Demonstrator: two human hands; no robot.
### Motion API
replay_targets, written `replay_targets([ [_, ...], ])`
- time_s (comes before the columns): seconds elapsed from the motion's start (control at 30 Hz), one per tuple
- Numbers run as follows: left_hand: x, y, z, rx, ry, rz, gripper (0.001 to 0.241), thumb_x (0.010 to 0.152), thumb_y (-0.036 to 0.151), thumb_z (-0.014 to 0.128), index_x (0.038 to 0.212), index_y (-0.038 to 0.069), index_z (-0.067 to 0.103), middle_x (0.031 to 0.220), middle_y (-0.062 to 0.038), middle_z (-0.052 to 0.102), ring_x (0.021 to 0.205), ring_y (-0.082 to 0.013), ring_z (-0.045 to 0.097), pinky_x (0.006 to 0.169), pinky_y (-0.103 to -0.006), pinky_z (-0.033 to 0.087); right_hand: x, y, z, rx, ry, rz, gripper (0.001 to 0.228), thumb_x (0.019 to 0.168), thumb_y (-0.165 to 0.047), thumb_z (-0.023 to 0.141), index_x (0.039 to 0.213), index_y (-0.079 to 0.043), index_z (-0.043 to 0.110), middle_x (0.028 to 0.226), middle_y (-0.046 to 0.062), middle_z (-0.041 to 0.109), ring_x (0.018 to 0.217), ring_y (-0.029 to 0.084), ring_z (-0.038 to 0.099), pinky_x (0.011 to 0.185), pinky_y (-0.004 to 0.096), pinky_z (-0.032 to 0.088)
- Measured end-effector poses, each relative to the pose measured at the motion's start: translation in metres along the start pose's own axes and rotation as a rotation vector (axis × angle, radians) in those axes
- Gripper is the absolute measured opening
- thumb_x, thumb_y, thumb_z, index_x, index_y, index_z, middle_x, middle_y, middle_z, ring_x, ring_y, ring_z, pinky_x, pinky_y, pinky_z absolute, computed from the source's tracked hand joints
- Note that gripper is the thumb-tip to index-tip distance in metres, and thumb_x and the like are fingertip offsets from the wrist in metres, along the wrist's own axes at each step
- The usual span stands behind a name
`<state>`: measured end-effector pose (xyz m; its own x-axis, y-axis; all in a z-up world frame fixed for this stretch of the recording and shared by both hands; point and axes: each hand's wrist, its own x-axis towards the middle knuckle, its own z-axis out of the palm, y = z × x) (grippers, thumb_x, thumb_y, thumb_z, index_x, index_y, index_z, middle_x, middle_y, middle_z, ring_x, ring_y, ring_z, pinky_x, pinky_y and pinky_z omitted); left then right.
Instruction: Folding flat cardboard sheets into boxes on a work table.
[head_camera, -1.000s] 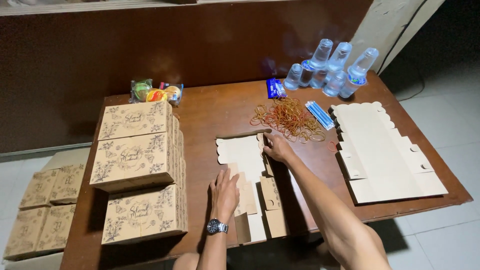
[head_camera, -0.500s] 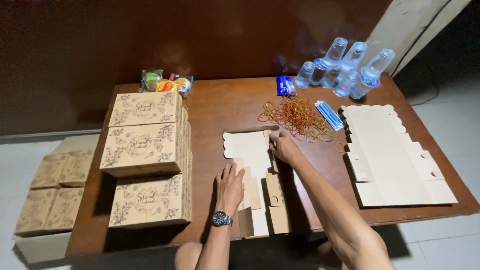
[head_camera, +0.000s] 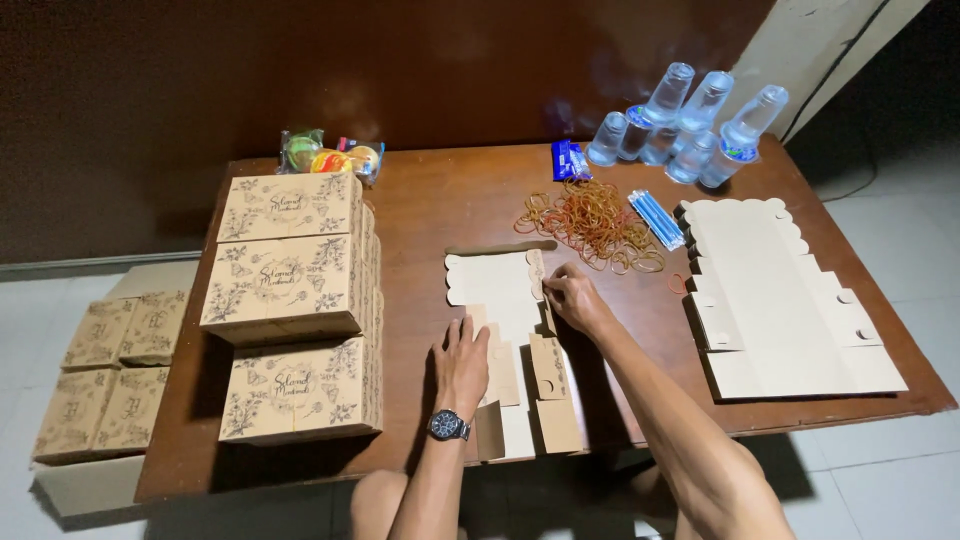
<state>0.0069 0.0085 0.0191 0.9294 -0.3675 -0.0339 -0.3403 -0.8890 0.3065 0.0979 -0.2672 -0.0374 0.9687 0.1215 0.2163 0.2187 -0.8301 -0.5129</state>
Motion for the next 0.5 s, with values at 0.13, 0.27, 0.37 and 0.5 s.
replay_targets([
  [0.13, -0.006, 0.004, -0.012, 0.016, 0.027, 0.011, 0.037, 0.098, 0.005, 0.050, 0.133, 0.013, 0.060, 0.149, -0.021, 0.051, 0.144, -0.0387, 0.041, 0.099, -0.0618, 0.045, -0.011, -0.016, -0.015, 0.039, -0.018, -0.005, 0.025, 0.082, -0.013, 0.072, 0.105, -0.011, 0.080, 0.111, 0.017, 0.066, 0.095, 0.041, 0.072, 0.082, 0.047, 0.062],
  [0.27, -0.006, 0.004, -0.011, 0.003, 0.030, 0.011, 0.037, 0.099, 0.004, 0.050, 0.133, 0.013, 0.061, 0.149, -0.021, 0.052, 0.144, -0.0377, 0.041, 0.100, -0.0605, 0.045, -0.017, -0.018, -0.017, 0.057, -0.002, -0.020, 0.026, 0.079, -0.008, 0.073, 0.104, -0.008, 0.080, 0.113, 0.017, 0.067, 0.098, 0.040, 0.072, 0.086, 0.045, 0.062],
  [0.37, -0.005, 0.003, -0.011, 0.020, 0.022, 0.007, 0.037, 0.099, 0.005, 0.049, 0.134, 0.014, 0.061, 0.150, -0.020, 0.051, 0.143, -0.0370, 0.041, 0.099, -0.0603, 0.045, -0.018, -0.016, -0.016, 0.069, -0.001, -0.020, 0.025, 0.079, -0.006, 0.073, 0.103, -0.008, 0.080, 0.114, 0.015, 0.067, 0.100, 0.038, 0.072, 0.087, 0.044, 0.061],
  [0.5, -0.006, 0.004, -0.013, -0.001, 0.020, 0.003, 0.037, 0.099, 0.005, 0.050, 0.134, 0.013, 0.061, 0.150, -0.021, 0.050, 0.143, -0.0385, 0.040, 0.100, -0.0624, 0.044, -0.024, -0.015, -0.016, 0.043, 0.009, -0.064, 0.023, 0.078, -0.008, 0.073, 0.100, -0.006, 0.079, 0.112, 0.013, 0.068, 0.103, 0.036, 0.071, 0.093, 0.043, 0.059],
])
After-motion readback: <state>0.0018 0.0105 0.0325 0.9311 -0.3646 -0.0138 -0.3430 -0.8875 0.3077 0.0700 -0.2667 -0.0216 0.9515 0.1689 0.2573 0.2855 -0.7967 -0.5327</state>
